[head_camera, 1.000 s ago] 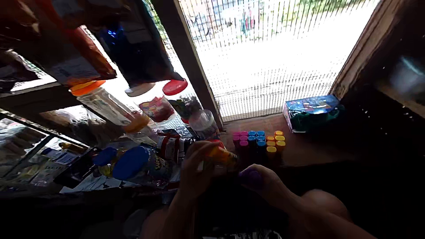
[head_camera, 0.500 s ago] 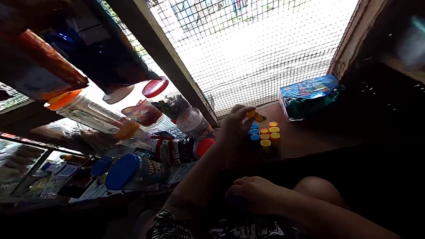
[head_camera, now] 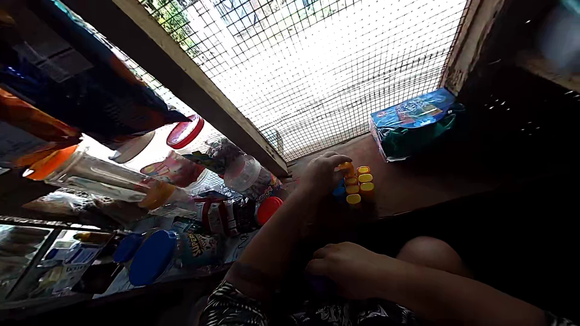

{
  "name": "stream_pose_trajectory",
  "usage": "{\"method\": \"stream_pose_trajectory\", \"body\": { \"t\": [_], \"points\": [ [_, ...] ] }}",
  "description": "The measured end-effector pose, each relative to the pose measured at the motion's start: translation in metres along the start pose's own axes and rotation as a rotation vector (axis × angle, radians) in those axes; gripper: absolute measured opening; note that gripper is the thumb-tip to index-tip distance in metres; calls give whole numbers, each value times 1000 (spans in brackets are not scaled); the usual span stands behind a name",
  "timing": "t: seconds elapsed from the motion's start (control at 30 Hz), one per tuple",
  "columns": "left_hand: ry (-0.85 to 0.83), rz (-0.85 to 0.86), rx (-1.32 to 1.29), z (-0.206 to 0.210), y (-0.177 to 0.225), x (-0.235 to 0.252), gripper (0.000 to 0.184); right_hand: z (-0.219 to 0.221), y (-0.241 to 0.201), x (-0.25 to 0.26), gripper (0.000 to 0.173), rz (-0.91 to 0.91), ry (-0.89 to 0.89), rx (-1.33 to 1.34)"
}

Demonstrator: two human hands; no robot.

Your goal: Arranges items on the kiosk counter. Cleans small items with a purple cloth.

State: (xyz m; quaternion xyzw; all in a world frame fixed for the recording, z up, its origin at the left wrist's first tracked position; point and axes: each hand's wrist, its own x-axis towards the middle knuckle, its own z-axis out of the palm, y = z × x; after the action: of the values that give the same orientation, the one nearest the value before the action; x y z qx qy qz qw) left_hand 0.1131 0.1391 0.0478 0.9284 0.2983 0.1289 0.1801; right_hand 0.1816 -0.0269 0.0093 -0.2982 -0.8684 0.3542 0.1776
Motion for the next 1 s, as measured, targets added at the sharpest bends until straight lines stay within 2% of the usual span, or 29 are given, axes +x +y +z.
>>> {"method": "stream_pose_trajectory", "body": {
  "t": [0.23,0.53,1.0],
  "points": [
    [-24,58,19,5,-3,0,22,-4,0,-3,38,8,-3,13],
    [54,64,-146,11,-9,-5,20,-6,-1,-5,36,5,-13,30],
    [74,133,-61,16,-12,-9,15,-5,-1,-7,37,-22,10,39]
  ]
}}
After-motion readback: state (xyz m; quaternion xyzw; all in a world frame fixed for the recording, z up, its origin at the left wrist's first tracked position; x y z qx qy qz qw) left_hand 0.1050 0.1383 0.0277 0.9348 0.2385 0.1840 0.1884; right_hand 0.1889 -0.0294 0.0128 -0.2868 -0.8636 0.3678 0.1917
